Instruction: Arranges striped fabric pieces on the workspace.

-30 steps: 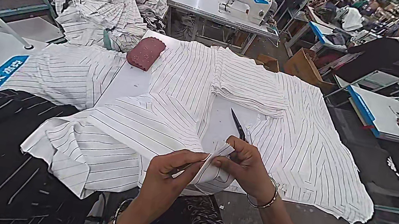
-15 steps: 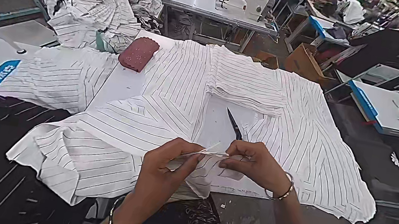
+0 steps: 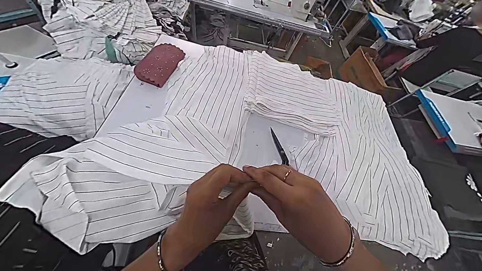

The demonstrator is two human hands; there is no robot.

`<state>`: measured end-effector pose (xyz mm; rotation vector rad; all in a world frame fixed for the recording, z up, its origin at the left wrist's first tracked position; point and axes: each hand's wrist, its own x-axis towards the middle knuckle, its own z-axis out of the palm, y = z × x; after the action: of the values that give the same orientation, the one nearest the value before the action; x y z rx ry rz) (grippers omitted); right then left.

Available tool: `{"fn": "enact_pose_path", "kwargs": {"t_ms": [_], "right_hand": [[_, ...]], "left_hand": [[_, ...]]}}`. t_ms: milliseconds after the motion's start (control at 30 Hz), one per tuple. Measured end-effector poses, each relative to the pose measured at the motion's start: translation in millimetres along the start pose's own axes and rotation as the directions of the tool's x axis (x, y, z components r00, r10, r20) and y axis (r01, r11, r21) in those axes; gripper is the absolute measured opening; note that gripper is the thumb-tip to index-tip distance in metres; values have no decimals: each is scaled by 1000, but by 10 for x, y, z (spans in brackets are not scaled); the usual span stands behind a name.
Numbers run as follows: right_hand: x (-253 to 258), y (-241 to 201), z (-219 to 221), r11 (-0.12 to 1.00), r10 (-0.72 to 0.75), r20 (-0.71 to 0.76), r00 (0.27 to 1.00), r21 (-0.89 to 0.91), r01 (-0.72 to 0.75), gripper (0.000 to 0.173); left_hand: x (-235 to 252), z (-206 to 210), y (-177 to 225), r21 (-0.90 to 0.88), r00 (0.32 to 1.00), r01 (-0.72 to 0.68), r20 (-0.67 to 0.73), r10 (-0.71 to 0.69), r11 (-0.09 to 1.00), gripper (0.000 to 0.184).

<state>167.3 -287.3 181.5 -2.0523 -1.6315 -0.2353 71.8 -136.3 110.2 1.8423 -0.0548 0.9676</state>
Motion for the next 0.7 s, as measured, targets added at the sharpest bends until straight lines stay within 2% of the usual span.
{"fn": "enact_pose_path", "kwargs": {"t_ms": [200,367,500,600,700], "right_hand": [[143,-8,-133,993,-109,31,994,37,108,17],[260,-72,-234,984,-175,51,983,28,173,17],[550,-90,-337,964,-261,30,965,-39,262,19],[913,-71,-806,938,-282,-85,956,-233,257,20],[1139,188,-1497,918,-279,-198,940,-342,200,26]], "left_hand": [[-196,-318,-108,-35,995,-95,23,96,995,10],[-287,-628,-341,170,996,-40,80,27,985,24],[64,-595,-65,104,980,-161,131,147,981,24],[359,-727,161,250,973,-231,66,222,940,21],[499,-1027,228,383,975,-220,46,219,897,19]]}}
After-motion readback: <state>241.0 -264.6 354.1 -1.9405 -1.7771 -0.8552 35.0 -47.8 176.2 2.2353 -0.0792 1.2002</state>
